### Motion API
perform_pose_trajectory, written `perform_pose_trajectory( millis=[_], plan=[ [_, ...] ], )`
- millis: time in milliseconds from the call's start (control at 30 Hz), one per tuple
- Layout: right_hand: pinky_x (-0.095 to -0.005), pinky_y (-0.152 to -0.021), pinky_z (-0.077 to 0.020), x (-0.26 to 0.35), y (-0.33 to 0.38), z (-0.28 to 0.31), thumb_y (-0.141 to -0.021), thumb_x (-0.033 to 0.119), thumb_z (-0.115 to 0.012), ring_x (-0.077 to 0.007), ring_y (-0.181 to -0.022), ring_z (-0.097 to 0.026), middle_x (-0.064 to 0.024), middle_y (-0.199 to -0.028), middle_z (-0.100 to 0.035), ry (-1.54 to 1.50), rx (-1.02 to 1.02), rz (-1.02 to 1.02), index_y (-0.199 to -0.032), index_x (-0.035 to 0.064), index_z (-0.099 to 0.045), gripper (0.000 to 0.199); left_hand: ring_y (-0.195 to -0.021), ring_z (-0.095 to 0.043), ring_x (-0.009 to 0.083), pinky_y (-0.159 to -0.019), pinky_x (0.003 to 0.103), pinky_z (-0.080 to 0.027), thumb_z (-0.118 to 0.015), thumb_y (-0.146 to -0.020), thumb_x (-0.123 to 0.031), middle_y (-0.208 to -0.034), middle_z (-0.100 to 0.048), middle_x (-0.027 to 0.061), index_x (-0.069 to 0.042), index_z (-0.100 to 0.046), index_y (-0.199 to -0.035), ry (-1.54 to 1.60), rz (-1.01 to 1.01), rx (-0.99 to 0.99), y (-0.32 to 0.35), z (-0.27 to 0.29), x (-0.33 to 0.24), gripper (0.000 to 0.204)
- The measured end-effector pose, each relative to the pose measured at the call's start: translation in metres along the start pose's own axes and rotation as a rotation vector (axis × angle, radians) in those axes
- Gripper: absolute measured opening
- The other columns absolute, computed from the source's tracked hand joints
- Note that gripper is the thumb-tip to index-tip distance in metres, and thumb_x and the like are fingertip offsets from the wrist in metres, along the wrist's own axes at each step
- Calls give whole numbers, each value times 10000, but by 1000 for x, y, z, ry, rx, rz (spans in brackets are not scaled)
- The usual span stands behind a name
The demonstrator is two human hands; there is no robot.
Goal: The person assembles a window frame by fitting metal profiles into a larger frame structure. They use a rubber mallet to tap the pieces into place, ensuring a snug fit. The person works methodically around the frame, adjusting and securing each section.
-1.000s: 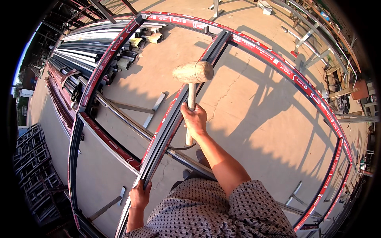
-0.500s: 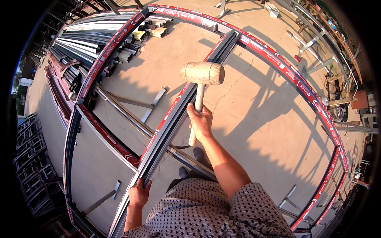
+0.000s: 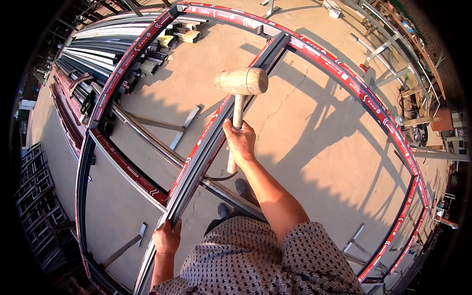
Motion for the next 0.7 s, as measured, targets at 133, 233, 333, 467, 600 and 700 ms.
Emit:
perform_pose_trajectory(
  millis=[133,233,333,467,600,700],
  plan=[
    [-266,-453,-488,-1,-10,0,-1003,313,-798,-46,-536,-498,54,-673,-561,14,21,18,-827,109,-604,332,-668,-713,392,-627,513,-581,-788,-957,-395,-775,-729,145,-68,-731,-893,-19,18,-106,10,6,0,338],
    [-270,-456,-486,-1,-10,0,-994,323,-808,-54,-540,-513,37,-682,-577,9,34,54,-835,103,-618,331,-727,-745,368,-658,462,-589,-817,-940,-347,-830,-761,143,-83,-766,-974,-51,8,-164,17,5,0,271],
    [-254,-508,-484,-10,-16,1,-972,370,-852,-78,-712,-630,9,-819,-667,34,54,8,-986,84,-697,325,-819,-753,318,-728,428,-602,-827,-929,-247,-922,-771,100,-75,-741,-1004,-14,70,-265,23,13,-7,206],
    [-255,-528,-482,-2,-17,5,-962,386,-861,-75,-751,-624,18,-839,-678,107,0,-26,-993,85,-696,345,-1051,-717,382,-915,459,-588,-843,-920,-213,-1221,-730,175,-17,-701,-1245,14,-24,-365,9,23,-4,405],
    [-272,-542,-485,-2,-18,3,-978,372,-845,-82,-765,-620,15,-855,-678,111,34,-22,-1043,76,-698,337,-1306,-579,447,-1120,525,-467,-679,-1044,-417,-1453,-589,263,14,-573,-1466,82,50,-160,3,-14,25,613],
    [-270,-549,-475,0,-21,0,-981,355,-844,-86,-778,-625,14,-869,-677,106,69,15,-1074,74,-709,325,-1309,-574,452,-1138,532,-437,-562,-1082,-528,-1427,-603,249,30,-560,-1463,153,110,-85,10,-27,36,674]
  ],
)
Point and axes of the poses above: each hand's wrist, its own y-axis away from the middle knuckle, its own z-axis out of the back of the hand, x = y × z, the point moved 3 cm from there along -y, towards the middle knuckle
